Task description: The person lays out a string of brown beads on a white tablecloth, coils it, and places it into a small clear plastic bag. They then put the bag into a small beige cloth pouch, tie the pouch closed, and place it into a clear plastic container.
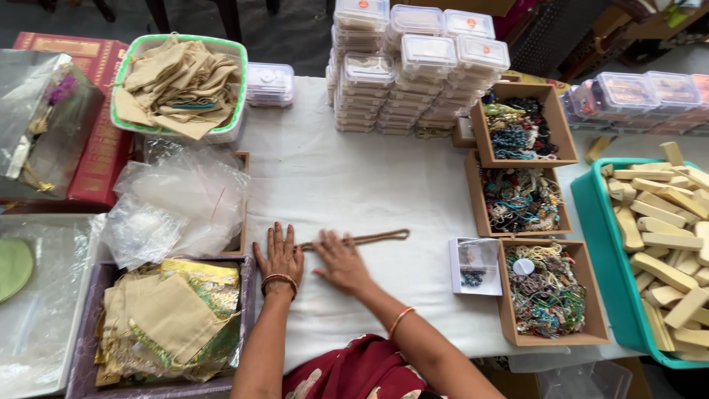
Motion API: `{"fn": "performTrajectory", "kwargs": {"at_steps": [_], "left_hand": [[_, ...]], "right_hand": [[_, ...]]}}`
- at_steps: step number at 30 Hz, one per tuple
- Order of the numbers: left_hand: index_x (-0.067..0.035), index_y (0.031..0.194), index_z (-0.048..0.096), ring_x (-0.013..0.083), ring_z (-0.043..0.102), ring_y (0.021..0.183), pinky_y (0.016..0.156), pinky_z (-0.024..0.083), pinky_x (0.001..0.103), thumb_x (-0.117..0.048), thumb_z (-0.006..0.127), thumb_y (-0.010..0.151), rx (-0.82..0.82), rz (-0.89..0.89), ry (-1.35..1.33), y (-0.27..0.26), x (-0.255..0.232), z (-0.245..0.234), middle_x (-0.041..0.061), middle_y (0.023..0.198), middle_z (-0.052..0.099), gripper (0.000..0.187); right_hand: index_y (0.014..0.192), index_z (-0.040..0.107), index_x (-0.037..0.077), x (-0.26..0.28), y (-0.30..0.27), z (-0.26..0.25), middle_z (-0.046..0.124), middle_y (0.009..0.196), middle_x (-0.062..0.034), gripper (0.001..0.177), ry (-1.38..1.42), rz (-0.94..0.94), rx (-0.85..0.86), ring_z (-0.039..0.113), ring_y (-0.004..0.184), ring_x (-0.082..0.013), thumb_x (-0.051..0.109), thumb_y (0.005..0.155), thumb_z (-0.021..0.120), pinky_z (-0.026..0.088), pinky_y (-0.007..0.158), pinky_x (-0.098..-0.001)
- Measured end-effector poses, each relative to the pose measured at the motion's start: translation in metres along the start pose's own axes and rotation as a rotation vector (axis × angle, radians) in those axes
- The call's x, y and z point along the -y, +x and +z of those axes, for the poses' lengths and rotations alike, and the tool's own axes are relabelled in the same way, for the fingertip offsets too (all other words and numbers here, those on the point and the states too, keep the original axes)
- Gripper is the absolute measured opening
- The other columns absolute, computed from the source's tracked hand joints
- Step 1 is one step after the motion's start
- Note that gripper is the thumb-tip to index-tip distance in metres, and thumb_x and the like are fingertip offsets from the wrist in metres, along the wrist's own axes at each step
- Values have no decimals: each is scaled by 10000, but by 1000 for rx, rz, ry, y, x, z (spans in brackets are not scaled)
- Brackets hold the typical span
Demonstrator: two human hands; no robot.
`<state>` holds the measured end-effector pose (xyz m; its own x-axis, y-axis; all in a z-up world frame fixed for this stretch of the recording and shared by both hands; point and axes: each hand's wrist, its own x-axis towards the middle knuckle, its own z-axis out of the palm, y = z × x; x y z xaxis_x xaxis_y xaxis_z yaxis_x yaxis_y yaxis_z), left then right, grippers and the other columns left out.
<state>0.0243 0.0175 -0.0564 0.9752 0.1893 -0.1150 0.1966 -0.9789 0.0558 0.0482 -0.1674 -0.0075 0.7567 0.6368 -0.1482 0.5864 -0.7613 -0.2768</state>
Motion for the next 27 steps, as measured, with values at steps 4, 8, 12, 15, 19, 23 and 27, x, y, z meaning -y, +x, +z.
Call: {"fn": "performTrajectory", "kwargs": {"at_steps": [4,8,12,15,19,23,27], "left_hand": [[-300,1639,103,183,24,1578,1225,-52,588,-485,246,1025,-6,10,-8,2,0,2,14,1727,7,657],[-311,1631,124,176,34,1563,1222,-41,577,-504,237,1023,1,6,-6,3,0,0,3,1716,15,649],[-283,1567,318,150,131,1541,1242,21,536,-523,297,1028,-112,38,-153,3,9,22,-4,1685,166,590],[-217,1296,557,164,341,1482,1246,168,484,-495,484,997,-248,72,-300,-4,8,15,13,1561,440,415],[-169,1043,639,205,549,1263,1133,365,428,-392,672,943,-241,40,-375,-13,7,-6,20,1261,634,247],[-126,971,633,234,629,974,901,504,395,-258,762,915,-345,79,-488,-13,8,8,30,1000,646,193],[-130,955,642,239,643,1007,918,525,379,-51,729,869,-512,226,-479,-17,7,14,29,1047,649,146]], "right_hand": [[1621,196,308,-26,-10,-5,50,1718,-77,649,-39,45,11,11,1571,-261,594,1048,302,-16,1263,-453],[1551,387,264,-105,-52,-4,222,1677,-78,550,-74,174,-223,173,1546,-243,459,1039,440,68,1254,-451],[1292,636,164,-143,-87,-7,531,1490,-88,359,-9,298,-507,462,1397,-271,274,952,673,306,1188,-437],[1116,681,131,-140,-91,-15,675,1234,-58,205,103,434,-453,609,1198,-247,183,930,748,481,1056,-387],[1011,697,137,-149,-89,-32,723,1040,-17,147,420,603,-300,703,1020,-205,102,888,770,586,920,-305],[910,694,95,-161,-95,-52,718,984,-50,141,615,526,-436,717,944,-242,-9,836,752,596,829,-323],[844,632,32,-155,-100,-55,705,1060,-97,125,100,256,-619,680,998,-292,-89,844,664,562,833,-384]]}}
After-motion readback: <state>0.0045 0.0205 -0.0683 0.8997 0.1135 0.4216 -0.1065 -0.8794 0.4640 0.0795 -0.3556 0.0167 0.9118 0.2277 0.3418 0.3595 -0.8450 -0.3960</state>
